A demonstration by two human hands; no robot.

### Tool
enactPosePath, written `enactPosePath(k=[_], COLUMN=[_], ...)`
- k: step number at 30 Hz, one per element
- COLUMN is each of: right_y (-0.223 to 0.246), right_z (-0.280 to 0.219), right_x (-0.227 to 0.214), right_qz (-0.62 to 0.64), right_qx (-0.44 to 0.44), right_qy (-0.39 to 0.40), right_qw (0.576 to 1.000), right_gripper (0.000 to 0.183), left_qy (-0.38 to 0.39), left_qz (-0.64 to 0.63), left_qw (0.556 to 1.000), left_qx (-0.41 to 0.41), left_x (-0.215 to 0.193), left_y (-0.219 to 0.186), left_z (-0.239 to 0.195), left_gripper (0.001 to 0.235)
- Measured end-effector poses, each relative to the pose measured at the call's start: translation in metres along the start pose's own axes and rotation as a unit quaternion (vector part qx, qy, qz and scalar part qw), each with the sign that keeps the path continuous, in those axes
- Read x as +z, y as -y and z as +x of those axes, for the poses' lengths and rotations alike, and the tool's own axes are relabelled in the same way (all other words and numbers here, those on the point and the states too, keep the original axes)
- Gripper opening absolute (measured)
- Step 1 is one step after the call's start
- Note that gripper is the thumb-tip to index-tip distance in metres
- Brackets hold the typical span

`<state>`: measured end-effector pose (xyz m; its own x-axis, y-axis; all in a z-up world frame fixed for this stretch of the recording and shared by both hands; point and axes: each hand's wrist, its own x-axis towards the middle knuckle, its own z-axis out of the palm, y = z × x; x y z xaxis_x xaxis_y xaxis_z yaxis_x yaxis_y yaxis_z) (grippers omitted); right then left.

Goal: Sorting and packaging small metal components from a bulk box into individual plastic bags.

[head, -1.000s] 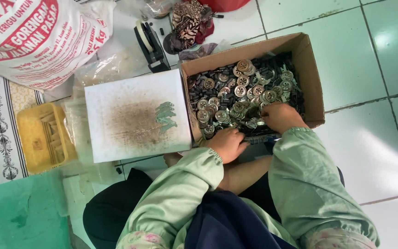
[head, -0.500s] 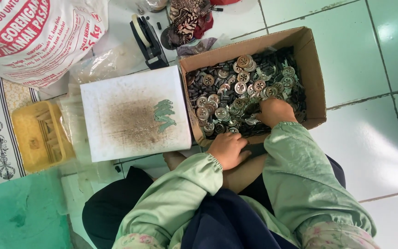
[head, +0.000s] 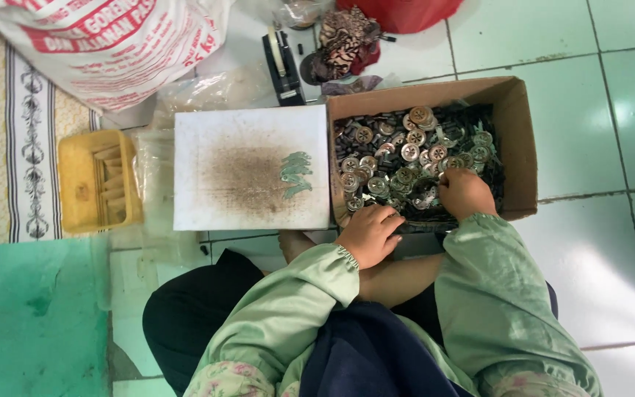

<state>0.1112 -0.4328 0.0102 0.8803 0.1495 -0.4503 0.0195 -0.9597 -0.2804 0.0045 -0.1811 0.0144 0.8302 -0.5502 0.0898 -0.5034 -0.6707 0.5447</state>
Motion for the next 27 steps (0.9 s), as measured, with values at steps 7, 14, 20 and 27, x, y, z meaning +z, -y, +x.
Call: enactPosePath(k=[7,14,20,27], right_y=[0.064,0.190,0.234,0.241], right_z=[-0.021,-0.038,-0.026,-0.006], right_x=[0.021,0.054,0.068,0.079], right_qz=[0.118,0.188,0.129,0.062], right_qx=[-0.070,-0.215,-0.240,-0.244], right_qy=[-0.122,-0.186,-0.143,-0.178], right_qw=[0.983,0.940,0.952,0.951], right_gripper=[0.025,0.022,0.024,0.020], left_qy=[-0.228,-0.247,-0.232,-0.256], left_qz=[0.039,0.143,0.140,0.117], left_qw=[0.973,0.953,0.945,0.940], left_qx=[0.011,-0.107,-0.186,-0.192], left_x=[-0.055,-0.091,-0.084,-0.078], left_y=[0.037,0.077,0.098,0.107], left_z=[-0.050,-0.102,-0.118,-0.115], left_gripper=[0.024,0.026,0.035,0.032])
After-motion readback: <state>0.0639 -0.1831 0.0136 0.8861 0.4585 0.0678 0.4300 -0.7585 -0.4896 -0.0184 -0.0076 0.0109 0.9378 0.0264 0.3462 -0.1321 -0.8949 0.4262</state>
